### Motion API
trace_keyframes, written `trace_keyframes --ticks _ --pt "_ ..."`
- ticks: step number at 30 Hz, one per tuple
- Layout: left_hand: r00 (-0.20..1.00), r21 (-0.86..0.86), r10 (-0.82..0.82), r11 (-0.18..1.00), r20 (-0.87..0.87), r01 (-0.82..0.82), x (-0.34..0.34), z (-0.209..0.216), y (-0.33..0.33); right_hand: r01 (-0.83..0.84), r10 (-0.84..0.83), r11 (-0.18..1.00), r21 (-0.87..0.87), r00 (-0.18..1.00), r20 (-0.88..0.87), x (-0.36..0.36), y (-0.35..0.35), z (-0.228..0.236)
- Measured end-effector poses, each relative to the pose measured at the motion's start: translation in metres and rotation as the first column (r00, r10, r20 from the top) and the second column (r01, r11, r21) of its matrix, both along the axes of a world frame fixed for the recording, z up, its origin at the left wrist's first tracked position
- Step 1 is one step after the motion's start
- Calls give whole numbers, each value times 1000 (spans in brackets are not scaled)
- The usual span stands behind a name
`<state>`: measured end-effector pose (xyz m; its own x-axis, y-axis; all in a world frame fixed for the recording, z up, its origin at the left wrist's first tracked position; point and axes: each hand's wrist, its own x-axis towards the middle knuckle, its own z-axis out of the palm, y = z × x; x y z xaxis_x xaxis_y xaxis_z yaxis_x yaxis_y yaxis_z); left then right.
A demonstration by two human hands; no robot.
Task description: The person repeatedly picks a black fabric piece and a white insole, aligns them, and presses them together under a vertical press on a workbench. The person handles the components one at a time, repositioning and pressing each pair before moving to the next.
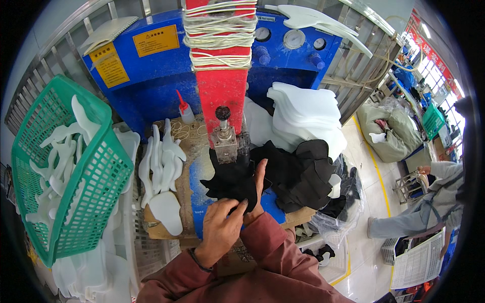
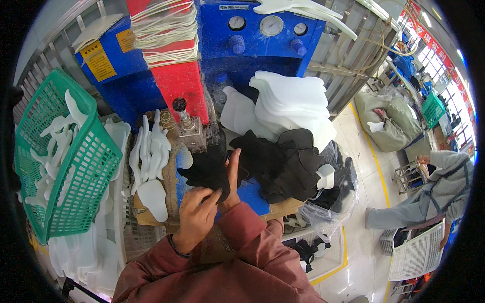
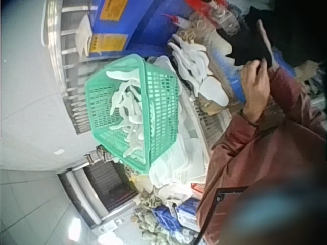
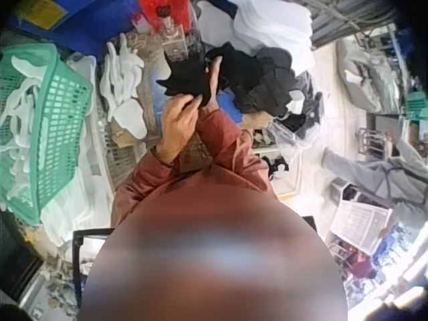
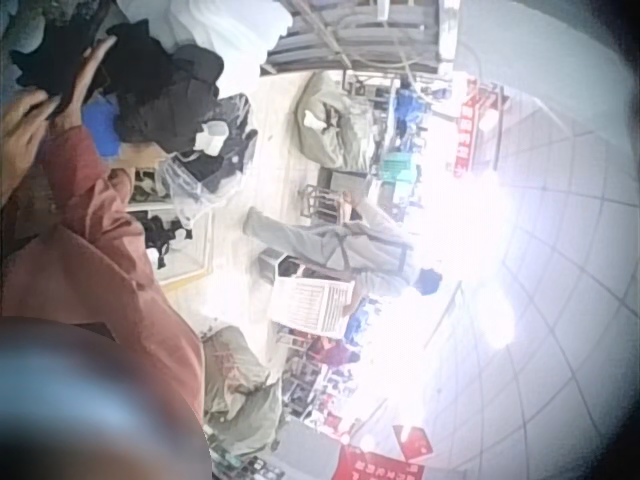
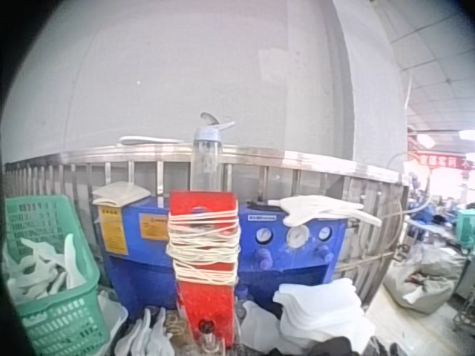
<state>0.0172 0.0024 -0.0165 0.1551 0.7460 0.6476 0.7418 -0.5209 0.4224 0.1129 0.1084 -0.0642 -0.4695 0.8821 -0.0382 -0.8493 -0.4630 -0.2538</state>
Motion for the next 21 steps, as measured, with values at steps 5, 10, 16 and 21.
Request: trace_keyframes --ticks 5,10,16,21 --pt "987 25 -91 996 135 89 -8 -6 -4 43 -43 999 11 997 64 0 1 -2" --pt "990 3 -131 991 60 131 -10 -11 1 -17 17 998 -65 1000 6 -6 8 -3" --pt "987 -19 -163 986 -8 163 -12 -8 9 6 -7 1000 -26 999 -33 0 11 16" --pt "982 10 -188 982 -18 188 -5 -4 18 12 -14 1000 -23 993 -116 8 14 32"
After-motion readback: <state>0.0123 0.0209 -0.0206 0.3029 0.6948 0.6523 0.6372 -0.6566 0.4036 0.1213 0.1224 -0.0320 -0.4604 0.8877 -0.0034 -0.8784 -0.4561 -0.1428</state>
